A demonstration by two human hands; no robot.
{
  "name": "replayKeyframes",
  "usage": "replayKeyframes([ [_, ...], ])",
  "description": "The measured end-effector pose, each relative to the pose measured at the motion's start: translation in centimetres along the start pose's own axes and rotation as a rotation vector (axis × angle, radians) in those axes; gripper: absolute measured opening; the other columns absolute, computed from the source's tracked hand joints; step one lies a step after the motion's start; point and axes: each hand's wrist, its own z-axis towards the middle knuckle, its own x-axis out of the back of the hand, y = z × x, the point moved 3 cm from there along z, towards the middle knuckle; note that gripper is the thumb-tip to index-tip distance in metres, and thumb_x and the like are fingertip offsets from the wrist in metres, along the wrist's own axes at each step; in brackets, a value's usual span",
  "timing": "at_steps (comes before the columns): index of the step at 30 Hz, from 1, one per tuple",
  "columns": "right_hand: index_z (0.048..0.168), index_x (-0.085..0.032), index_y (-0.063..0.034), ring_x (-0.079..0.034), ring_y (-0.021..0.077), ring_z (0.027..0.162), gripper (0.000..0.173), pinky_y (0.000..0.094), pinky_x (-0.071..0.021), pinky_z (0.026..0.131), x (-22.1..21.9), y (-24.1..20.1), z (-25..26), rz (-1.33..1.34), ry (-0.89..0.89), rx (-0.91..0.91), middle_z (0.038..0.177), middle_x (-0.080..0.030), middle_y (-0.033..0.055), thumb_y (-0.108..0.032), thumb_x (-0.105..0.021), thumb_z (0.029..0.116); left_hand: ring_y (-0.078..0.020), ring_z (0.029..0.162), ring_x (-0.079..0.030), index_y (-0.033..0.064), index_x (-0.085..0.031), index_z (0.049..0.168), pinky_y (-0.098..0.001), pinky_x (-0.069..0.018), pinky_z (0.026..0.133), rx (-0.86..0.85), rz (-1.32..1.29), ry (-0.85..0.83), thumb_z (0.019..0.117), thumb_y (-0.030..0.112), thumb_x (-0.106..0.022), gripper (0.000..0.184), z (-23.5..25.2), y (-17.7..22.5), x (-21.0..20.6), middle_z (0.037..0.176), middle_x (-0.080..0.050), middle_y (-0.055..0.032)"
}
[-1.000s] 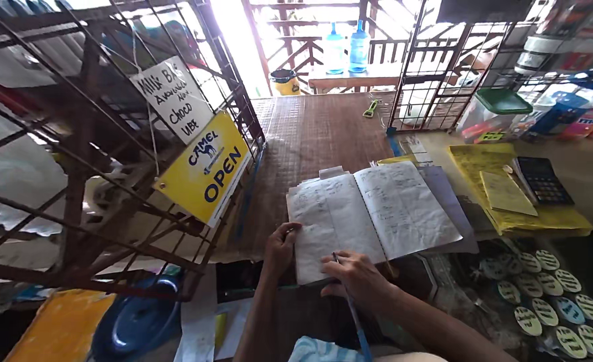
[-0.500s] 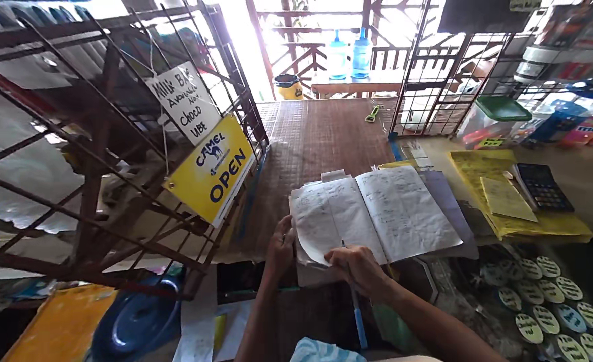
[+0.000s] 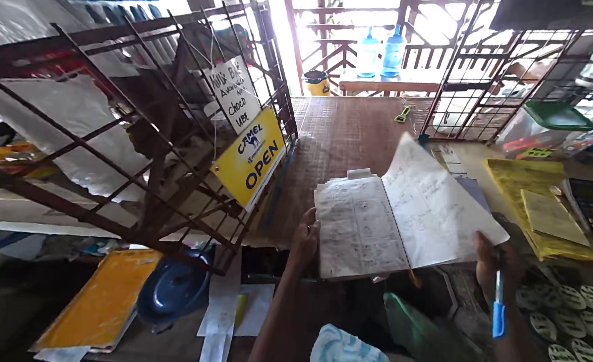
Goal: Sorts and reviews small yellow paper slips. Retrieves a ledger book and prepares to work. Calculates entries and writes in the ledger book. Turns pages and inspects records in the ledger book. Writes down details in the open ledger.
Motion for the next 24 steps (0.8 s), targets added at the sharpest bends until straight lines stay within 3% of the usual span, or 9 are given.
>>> replayKeyframes([
  [2, 0.087, -0.062, 0.0158, -0.054, -0.0179, 0.072, 0.023, 0.0038, -0.0463, 0.072, 1.2, 1.8, 0.2, -0.026, 0.041, -0.016, 0.073, -0.060, -0.0041, -0.006, -0.059, 0.0945, -0.0191, 0.110, -0.066, 0.0009, -0.040, 0.151, -0.0363, -0.0547, 0.092, -0.005, 0.000, 0.004, 0.1066, 0.012, -0.043, 0.046, 0.1, -0.1, -0.1, 0.143, -0.055, -0.0206],
  [5, 0.083, -0.062, 0.0037, -0.055, -0.0179, 0.068, 0.016, 0.0051, -0.0478, 0.070, 2.5, 4.9, -0.2, 0.001, 0.050, -0.088, 0.070, -0.057, -0.0143, -0.008, -0.058, 0.0933, -0.0168, 0.100, -0.068, 0.0017, -0.040, 0.151, -0.0346, -0.0558, 0.087, 0.000, 0.004, 0.008, 0.1060, 0.012, -0.044, 0.046, 0.0, 0.1, -0.2, 0.132, -0.061, -0.0199],
  [11, 0.089, -0.063, 0.0016, -0.061, -0.0127, 0.077, 0.013, 0.0104, -0.0523, 0.077, 3.0, 8.0, -1.2, 0.083, 0.031, -0.269, 0.078, -0.064, -0.0110, -0.010, -0.057, 0.0912, -0.0169, 0.097, -0.067, 0.0025, -0.040, 0.151, -0.0350, -0.0555, 0.085, 0.027, 0.054, 0.006, 0.1050, 0.011, -0.046, 0.047, -0.1, 0.3, -0.2, 0.130, -0.061, -0.0206],
  [16, 0.086, -0.064, -0.0052, -0.063, -0.0112, 0.073, 0.009, 0.0109, -0.0542, 0.074, 2.8, 7.6, -1.1, 0.161, 0.048, -0.294, 0.075, -0.066, -0.0142, -0.003, -0.056, 0.0889, -0.0109, 0.076, -0.064, 0.0052, -0.042, 0.150, -0.0304, -0.0540, 0.072, 0.027, 0.071, 0.020, 0.1038, 0.010, -0.048, 0.047, -0.2, 0.3, -0.1, 0.106, -0.066, -0.0146],
  [24, 0.087, -0.066, -0.0112, -0.065, -0.0090, 0.074, 0.015, 0.0129, -0.0556, 0.074, 2.9, 8.5, -1.2, 0.237, 0.043, -0.287, 0.077, -0.070, -0.0162, -0.002, -0.054, 0.0876, -0.0072, 0.070, -0.061, 0.0046, -0.042, 0.150, -0.0260, -0.0529, 0.067, 0.031, 0.057, 0.025, 0.1020, 0.007, -0.050, 0.049, -0.4, 0.4, 0.0, 0.097, -0.066, -0.0106],
])
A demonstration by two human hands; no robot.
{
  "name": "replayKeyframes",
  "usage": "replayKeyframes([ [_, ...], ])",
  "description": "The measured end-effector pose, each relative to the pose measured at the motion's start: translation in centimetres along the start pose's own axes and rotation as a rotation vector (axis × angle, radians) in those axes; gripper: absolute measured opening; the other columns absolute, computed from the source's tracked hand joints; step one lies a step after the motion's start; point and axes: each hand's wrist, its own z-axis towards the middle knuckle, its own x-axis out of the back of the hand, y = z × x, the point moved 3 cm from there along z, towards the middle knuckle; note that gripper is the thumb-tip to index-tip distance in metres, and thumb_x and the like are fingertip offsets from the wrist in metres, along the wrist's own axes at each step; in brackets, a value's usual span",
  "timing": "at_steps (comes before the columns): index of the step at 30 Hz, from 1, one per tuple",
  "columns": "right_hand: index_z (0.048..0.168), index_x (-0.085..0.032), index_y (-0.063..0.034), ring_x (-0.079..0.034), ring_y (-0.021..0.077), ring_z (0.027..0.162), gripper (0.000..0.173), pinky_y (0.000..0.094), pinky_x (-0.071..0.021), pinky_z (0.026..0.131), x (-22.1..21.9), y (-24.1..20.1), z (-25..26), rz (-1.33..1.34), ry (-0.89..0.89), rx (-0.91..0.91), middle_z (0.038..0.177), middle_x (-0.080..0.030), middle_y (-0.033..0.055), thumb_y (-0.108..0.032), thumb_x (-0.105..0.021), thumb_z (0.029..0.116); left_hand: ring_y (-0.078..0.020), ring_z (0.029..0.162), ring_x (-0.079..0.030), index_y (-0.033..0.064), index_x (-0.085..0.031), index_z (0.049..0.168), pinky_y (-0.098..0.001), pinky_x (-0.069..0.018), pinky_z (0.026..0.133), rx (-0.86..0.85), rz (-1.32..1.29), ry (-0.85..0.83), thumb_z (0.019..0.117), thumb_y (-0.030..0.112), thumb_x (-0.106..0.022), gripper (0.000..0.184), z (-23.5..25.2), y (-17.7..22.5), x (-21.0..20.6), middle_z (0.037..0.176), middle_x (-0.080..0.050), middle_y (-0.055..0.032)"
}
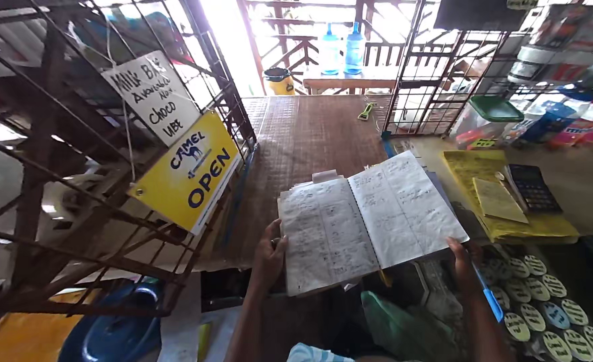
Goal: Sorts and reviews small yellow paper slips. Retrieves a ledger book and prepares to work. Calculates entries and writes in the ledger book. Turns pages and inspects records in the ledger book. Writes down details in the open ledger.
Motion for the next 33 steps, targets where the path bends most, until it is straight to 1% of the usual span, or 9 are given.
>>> replayKeyframes([
  [3, 0.090, -0.065, -0.0093, -0.066, -0.0092, 0.075, 0.014, 0.0129, -0.0560, 0.076, -0.1, -0.4, -0.1, -0.006, -0.003, -0.025, 0.078, -0.070, -0.0158, -0.002, -0.053, 0.0889, -0.0076, 0.070, -0.061, 0.0049, -0.043, 0.150, -0.0266, -0.0525, 0.068, 0.007, 0.017, -0.004, 0.1021, 0.008, -0.050, 0.048, 0.0, 0.1, 0.0, 0.097, -0.066, -0.0107],
  [5, 0.093, -0.064, -0.0054, -0.065, -0.0099, 0.078, 0.011, 0.0127, -0.0556, 0.079, 0.0, -0.4, -0.1, -0.033, -0.018, -0.027, 0.079, -0.068, -0.0151, -0.004, -0.053, 0.0893, -0.0088, 0.073, -0.062, 0.0057, -0.043, 0.150, -0.0278, -0.0535, 0.069, 0.008, 0.022, -0.003, 0.1025, 0.007, -0.050, 0.048, -0.1, 0.1, 0.0, 0.104, -0.066, -0.0126],
  [8, 0.091, -0.064, -0.0070, -0.066, -0.0100, 0.077, 0.012, 0.0128, -0.0558, 0.078, 0.0, -0.1, 0.0, -0.030, -0.031, 0.007, 0.079, -0.069, -0.0162, -0.005, -0.053, 0.0884, -0.0110, 0.081, -0.065, 0.0052, -0.042, 0.150, -0.0292, -0.0542, 0.074, -0.003, 0.018, -0.014, 0.1035, 0.006, -0.047, 0.047, 0.0, 0.1, 0.1, 0.119, -0.065, -0.0167],
  [14, 0.088, -0.066, -0.0113, -0.065, -0.0101, 0.075, 0.015, 0.0121, -0.0553, 0.075, 0.0, -0.1, 0.2, -0.005, -0.029, 0.023, 0.077, -0.070, -0.0173, -0.003, -0.053, 0.0872, -0.0126, 0.087, -0.066, 0.0044, -0.042, 0.150, -0.0307, -0.0545, 0.078, -0.001, -0.002, -0.020, 0.1034, 0.004, -0.044, 0.047, 0.0, 0.2, 0.1, 0.122, -0.064, -0.0179],
  [16, 0.087, -0.066, -0.0111, -0.065, -0.0099, 0.075, 0.015, 0.0121, -0.0552, 0.074, 0.0, 0.0, 0.2, 0.000, -0.024, 0.015, 0.077, -0.069, -0.0170, -0.003, -0.053, 0.0870, -0.0121, 0.084, -0.065, 0.0048, -0.043, 0.150, -0.0304, -0.0541, 0.076, 0.007, 0.010, -0.016, 0.1035, 0.005, -0.045, 0.047, 0.0, 0.3, 0.1, 0.119, -0.065, -0.0168],
  [21, 0.086, -0.065, -0.0132, -0.065, -0.0101, 0.074, 0.016, 0.0120, -0.0547, 0.074, -0.1, -0.3, 0.1, -0.003, -0.017, 0.008, 0.076, -0.069, -0.0177, -0.003, -0.054, 0.0871, -0.0101, 0.073, -0.062, 0.0057, -0.044, 0.149, -0.0289, -0.0527, 0.070, 0.017, 0.021, -0.007, 0.1034, 0.007, -0.051, 0.046, 0.0, 0.4, 0.1, 0.101, -0.067, -0.0133],
  [25, 0.086, -0.065, -0.0139, -0.065, -0.0097, 0.075, 0.015, 0.0128, -0.0552, 0.075, 0.1, 0.0, 0.2, 0.008, -0.029, 0.006, 0.077, -0.068, -0.0178, -0.006, -0.053, 0.0890, -0.0114, 0.075, -0.063, 0.0060, -0.043, 0.150, -0.0301, -0.0533, 0.072, 0.020, 0.016, -0.012, 0.1033, 0.007, -0.051, 0.047, 0.1, 0.3, 0.1, 0.103, -0.066, -0.0138],
  [27, 0.085, -0.065, -0.0120, -0.064, -0.0098, 0.074, 0.014, 0.0128, -0.0547, 0.074, 0.0, -0.2, 0.5, -0.010, -0.026, 0.010, 0.075, -0.067, -0.0168, -0.008, -0.053, 0.0901, -0.0119, 0.074, -0.062, 0.0057, -0.043, 0.150, -0.0311, -0.0530, 0.072, 0.019, 0.016, -0.012, 0.1034, 0.007, -0.050, 0.047, 0.1, 0.4, 0.1, 0.102, -0.066, -0.0138],
  [33, 0.091, -0.064, 0.0032, -0.057, -0.0120, 0.073, 0.015, 0.0101, -0.0494, 0.074, -2.5, -3.2, 0.6, -0.138, 0.016, 0.063, 0.076, -0.060, -0.0100, -0.008, -0.055, 0.0942, -0.0129, 0.071, -0.060, 0.0054, -0.046, 0.148, -0.0321, -0.0521, 0.070, 0.011, 0.037, -0.019, 0.1033, 0.007, -0.051, 0.045, 0.0, 0.4, 0.2, 0.098, -0.066, -0.0137],
])
